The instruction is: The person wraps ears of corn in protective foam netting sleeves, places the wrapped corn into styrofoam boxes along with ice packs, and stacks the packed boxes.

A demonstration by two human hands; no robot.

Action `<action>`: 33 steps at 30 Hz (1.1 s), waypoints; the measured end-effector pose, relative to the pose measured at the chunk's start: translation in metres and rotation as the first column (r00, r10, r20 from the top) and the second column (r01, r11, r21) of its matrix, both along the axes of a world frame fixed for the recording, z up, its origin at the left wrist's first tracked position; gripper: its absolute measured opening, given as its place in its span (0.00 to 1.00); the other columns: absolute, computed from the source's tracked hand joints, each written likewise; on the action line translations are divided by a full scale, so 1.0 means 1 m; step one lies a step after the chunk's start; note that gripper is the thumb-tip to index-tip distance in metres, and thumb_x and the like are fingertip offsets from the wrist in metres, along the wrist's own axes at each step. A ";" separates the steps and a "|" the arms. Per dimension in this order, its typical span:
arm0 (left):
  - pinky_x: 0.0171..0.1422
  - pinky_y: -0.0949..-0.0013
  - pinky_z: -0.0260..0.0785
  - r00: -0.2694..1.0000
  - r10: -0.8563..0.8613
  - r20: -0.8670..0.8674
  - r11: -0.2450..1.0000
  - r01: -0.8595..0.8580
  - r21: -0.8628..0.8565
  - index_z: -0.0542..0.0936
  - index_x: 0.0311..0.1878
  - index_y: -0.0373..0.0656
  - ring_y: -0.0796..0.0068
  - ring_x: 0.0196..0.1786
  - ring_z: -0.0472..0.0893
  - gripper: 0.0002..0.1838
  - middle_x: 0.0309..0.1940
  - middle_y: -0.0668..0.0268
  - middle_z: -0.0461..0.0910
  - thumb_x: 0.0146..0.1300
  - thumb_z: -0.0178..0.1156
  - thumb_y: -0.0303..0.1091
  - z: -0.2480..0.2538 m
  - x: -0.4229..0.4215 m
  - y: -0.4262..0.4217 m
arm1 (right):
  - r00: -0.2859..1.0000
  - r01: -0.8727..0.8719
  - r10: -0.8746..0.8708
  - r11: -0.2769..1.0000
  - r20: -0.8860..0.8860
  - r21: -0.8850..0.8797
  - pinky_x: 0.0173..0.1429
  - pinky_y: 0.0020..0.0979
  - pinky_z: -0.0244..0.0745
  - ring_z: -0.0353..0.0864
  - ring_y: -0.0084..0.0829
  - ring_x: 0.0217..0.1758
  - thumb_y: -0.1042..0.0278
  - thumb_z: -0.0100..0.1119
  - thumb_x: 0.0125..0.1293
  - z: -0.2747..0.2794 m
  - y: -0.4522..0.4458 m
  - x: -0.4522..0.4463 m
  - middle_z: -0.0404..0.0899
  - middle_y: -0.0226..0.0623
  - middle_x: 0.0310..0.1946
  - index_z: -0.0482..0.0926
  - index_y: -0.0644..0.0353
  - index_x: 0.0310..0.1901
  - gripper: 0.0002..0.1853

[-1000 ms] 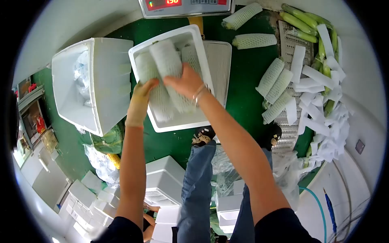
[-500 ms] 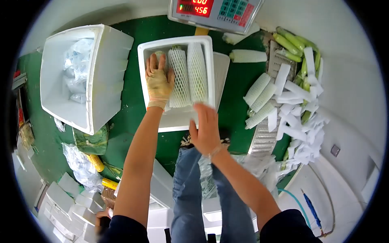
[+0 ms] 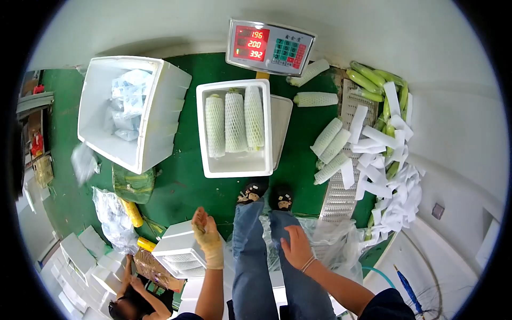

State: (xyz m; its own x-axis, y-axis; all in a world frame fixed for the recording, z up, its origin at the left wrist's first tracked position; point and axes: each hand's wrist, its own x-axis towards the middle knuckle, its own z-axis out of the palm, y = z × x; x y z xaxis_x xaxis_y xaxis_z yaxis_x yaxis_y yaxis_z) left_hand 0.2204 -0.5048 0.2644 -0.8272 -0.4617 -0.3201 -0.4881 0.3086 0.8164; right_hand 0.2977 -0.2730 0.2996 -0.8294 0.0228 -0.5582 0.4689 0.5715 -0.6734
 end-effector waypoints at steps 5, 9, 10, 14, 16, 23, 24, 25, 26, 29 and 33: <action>0.62 0.69 0.66 0.979 0.160 0.130 0.940 -0.191 0.281 0.70 0.55 0.38 0.70 0.55 0.75 0.17 0.54 0.60 0.74 0.62 0.55 0.18 0.019 0.022 0.029 | 0.990 -0.124 0.129 0.989 -0.056 0.084 0.55 0.42 0.68 0.70 0.51 0.49 0.71 0.57 0.59 -0.002 0.006 -0.023 0.70 0.51 0.46 0.68 0.67 0.49 0.18; 0.60 0.71 0.67 0.998 0.027 0.064 0.946 -0.046 0.321 0.71 0.54 0.37 0.71 0.52 0.76 0.16 0.53 0.61 0.75 0.62 0.56 0.19 0.028 0.006 0.049 | 0.971 -0.170 0.183 0.981 -0.152 0.093 0.54 0.42 0.68 0.70 0.51 0.49 0.71 0.57 0.59 -0.012 -0.020 -0.081 0.70 0.51 0.45 0.68 0.66 0.49 0.18; 0.60 0.70 0.67 0.984 0.126 0.126 0.856 -0.172 0.488 0.72 0.54 0.37 0.71 0.52 0.76 0.16 0.52 0.61 0.75 0.62 0.56 0.19 0.022 0.005 0.047 | 0.976 -0.124 0.133 0.990 -0.172 0.059 0.54 0.42 0.68 0.70 0.51 0.49 0.71 0.57 0.59 -0.023 -0.029 -0.092 0.70 0.51 0.45 0.68 0.66 0.49 0.18; 0.59 0.72 0.67 0.975 -0.149 0.166 0.924 0.078 0.374 0.72 0.52 0.35 0.70 0.52 0.77 0.15 0.51 0.59 0.76 0.61 0.57 0.20 0.013 -0.017 0.032 | 0.986 0.039 -0.035 0.999 -0.166 0.022 0.56 0.42 0.66 0.70 0.51 0.50 0.71 0.57 0.57 -0.063 -0.049 -0.140 0.69 0.51 0.45 0.66 0.67 0.51 0.21; 0.58 0.73 0.67 0.951 -0.213 0.223 0.894 0.097 0.438 0.72 0.52 0.35 0.73 0.52 0.77 0.15 0.51 0.60 0.77 0.61 0.58 0.21 -0.020 -0.010 0.015 | 0.983 0.047 -0.018 0.986 -0.184 0.157 0.59 0.41 0.66 0.69 0.51 0.52 0.72 0.58 0.55 -0.087 -0.051 -0.170 0.68 0.53 0.47 0.64 0.68 0.53 0.24; 0.52 0.68 0.72 0.862 -0.491 0.128 0.859 0.454 0.236 0.73 0.48 0.36 0.62 0.47 0.81 0.16 0.44 0.55 0.80 0.57 0.62 0.24 -0.075 -0.056 -0.046 | 0.972 0.140 0.004 0.787 -0.233 0.601 0.67 0.42 0.60 0.63 0.50 0.63 0.74 0.52 0.58 -0.198 -0.076 -0.316 0.66 0.54 0.56 0.60 0.72 0.60 0.27; 0.49 0.63 0.73 0.789 -0.599 0.132 0.800 0.591 0.102 0.73 0.48 0.36 0.57 0.45 0.81 0.18 0.42 0.53 0.80 0.54 0.62 0.24 -0.076 -0.081 -0.049 | 0.954 0.211 -0.021 0.754 -0.298 0.623 0.66 0.42 0.61 0.65 0.49 0.62 0.74 0.50 0.59 -0.217 -0.075 -0.336 0.67 0.53 0.55 0.62 0.72 0.59 0.25; 0.48 0.61 0.73 0.767 -0.641 0.041 0.767 0.638 0.064 0.74 0.49 0.37 0.55 0.43 0.80 0.18 0.40 0.54 0.80 0.53 0.61 0.23 -0.079 -0.107 -0.044 | 0.932 0.284 -0.047 0.710 -0.359 0.645 0.65 0.42 0.63 0.66 0.48 0.60 0.74 0.49 0.60 -0.231 -0.073 -0.351 0.69 0.53 0.53 0.64 0.72 0.58 0.24; 0.48 0.59 0.72 0.659 -0.737 0.150 0.658 0.750 -0.064 0.74 0.50 0.38 0.53 0.44 0.79 0.19 0.41 0.54 0.79 0.53 0.62 0.24 -0.066 -0.136 -0.034 | 0.969 0.221 -0.082 0.714 -0.233 0.664 0.63 0.41 0.64 0.67 0.47 0.58 0.71 0.50 0.59 -0.232 -0.071 -0.366 0.70 0.52 0.52 0.66 0.71 0.56 0.23; 0.54 0.58 0.69 0.490 -0.867 -0.088 0.496 0.839 -0.222 0.72 0.55 0.39 0.51 0.52 0.75 0.23 0.50 0.53 0.75 0.52 0.60 0.24 -0.113 -0.179 0.003 | 0.994 0.093 -0.104 0.679 -0.030 0.728 0.57 0.38 0.67 0.69 0.45 0.53 0.65 0.58 0.53 -0.220 -0.069 -0.377 0.71 0.50 0.50 0.70 0.69 0.52 0.25; 0.55 0.57 0.69 0.571 -0.819 0.064 0.525 0.789 -0.317 0.73 0.47 0.43 0.52 0.51 0.74 0.19 0.45 0.56 0.74 0.48 0.62 0.25 -0.171 -0.213 0.026 | 0.975 0.220 -0.194 0.873 -0.104 0.435 0.60 0.39 0.65 0.65 0.46 0.57 0.62 0.68 0.42 -0.178 -0.054 -0.349 0.70 0.50 0.50 0.70 0.65 0.51 0.33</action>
State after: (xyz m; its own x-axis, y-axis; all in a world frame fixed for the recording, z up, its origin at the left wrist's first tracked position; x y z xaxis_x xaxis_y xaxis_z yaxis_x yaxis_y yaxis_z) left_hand 0.0072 -0.4789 0.0933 -0.9090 0.3606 -0.2091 0.1498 0.7507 0.6434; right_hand -0.0509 -0.3273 0.1219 -0.8077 0.4306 -0.4027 0.5788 0.7091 -0.4026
